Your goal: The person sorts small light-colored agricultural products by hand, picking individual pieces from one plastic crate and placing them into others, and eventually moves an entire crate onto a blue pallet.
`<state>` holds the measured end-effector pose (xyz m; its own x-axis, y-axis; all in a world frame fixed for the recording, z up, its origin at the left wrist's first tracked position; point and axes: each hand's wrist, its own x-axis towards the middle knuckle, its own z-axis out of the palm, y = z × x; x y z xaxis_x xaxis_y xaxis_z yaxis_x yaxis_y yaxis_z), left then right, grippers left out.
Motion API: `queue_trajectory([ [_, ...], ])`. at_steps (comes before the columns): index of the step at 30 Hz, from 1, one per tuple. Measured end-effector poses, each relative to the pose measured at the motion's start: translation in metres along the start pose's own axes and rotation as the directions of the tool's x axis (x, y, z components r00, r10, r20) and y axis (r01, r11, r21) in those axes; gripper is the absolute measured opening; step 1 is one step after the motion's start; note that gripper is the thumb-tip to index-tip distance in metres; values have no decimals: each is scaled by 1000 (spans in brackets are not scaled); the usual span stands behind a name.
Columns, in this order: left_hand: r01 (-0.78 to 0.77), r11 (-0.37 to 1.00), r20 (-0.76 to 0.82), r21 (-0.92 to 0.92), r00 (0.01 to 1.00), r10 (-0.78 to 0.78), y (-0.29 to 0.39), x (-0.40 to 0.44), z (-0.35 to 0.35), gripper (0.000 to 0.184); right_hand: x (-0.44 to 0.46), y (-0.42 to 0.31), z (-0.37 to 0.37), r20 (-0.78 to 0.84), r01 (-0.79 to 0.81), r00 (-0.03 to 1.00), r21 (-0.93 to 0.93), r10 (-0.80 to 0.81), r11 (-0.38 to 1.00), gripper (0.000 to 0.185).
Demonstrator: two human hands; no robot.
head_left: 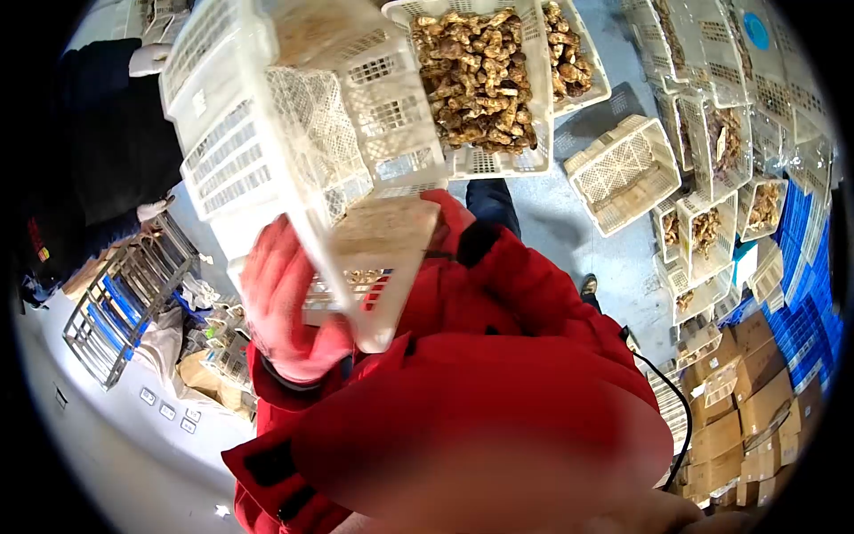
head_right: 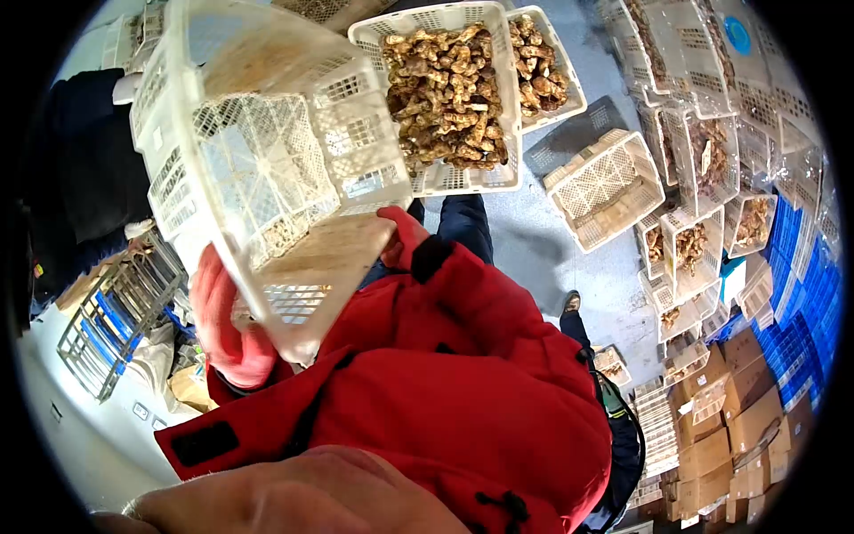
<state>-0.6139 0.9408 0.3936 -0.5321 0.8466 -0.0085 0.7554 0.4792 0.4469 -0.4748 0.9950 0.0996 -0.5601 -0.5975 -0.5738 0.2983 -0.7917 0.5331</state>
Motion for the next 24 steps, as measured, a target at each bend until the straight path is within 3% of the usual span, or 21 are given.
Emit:
queue_trajectory([
  [2, 176, 984, -244, -22, 954, -176, -25, -38, -2, 37, 30, -6, 2, 221, -267, 945, 89, 242, 960, 26],
  [4, 351, 925, -460, -147, 804, -378, -57, -75, -1, 34, 63, -2, 8, 77, -125, 988, -107, 134, 986, 25],
  [5, 485, 837, -500, -255, 674, -543, -70, -91, -3, 34, 53, 8, 29, 48, 148, 989, -372, -141, 916, 24],
  [6, 594, 716, -513, -367, 513, -688, -84, -109, -5, 35, 58, 11, 37, 43, 260, 955, -605, -295, 752, 26],
  [8, 611, 462, -379, -643, 270, -885, -117, -143, -5, 37, 86, 2, 44, -126, 107, 969, -565, -213, 818, 29],
  [9, 569, 427, -283, -703, 328, -901, -147, -186, -1, 36, 89, 4, 57, -246, 88, 910, -673, -335, 734, 29],
  [10, 539, 388, -274, -748, 281, -920, -179, -222, 9, 36, 94, 8, 62, -192, 203, 866, -709, -462, 675, 29],
  [12, 551, -2, -19, -835, -32, -999, -219, -263, 36, 36, 117, 6, 52, -132, 209, 876, -764, -465, 611, 29],
  [14, 673, -342, 377, -656, -100, -921, -255, -335, 65, 34, 145, 8, 34, -107, 159, 850, -882, -516, 444, 32],
  [16, 846, -387, 481, -367, -184, -857, -241, -332, 87, 34, 173, 10, 23, -68, 127, 843, -939, -533, 320, 33],
  [17, 775, -461, 456, -433, -253, -853, -240, -340, 103, 33, 180, 11, 26, -67, 85, 851, -962, -521, 261, 31],
  [18, 694, -522, 435, -496, -321, -841, -244, -357, 127, 32, 187, 11, 30, -84, 81, 873, -946, -480, 314, 29],
  [19, 377, -580, 554, -722, -187, -811, -256, -389, 152, 30, 189, 12, 43, -100, 75, 894, -928, -437, 366, 27],
  [20, 262, -556, 543, -789, -129, -830, -264, -403, 167, 27, 192, 13, 53, -115, 65, 913, -906, -392, 419, 26],
  [21, 219, -547, 525, -808, -154, -837, -268, -402, 178, 25, 195, 6, 56, -73, 83, 961, -843, -266, 531, 24],
  [22, 175, -535, 509, -827, -174, -843, -272, -400, 190, 24, 192, -4, 56, -21, 156, 964, -759, -263, 632, 22],
  [24, 231, -597, 561, -768, -204, -802, -298, -445, 227, 25, 189, -35, 52, 20, 360, 851, -750, -525, 554, 20],
])
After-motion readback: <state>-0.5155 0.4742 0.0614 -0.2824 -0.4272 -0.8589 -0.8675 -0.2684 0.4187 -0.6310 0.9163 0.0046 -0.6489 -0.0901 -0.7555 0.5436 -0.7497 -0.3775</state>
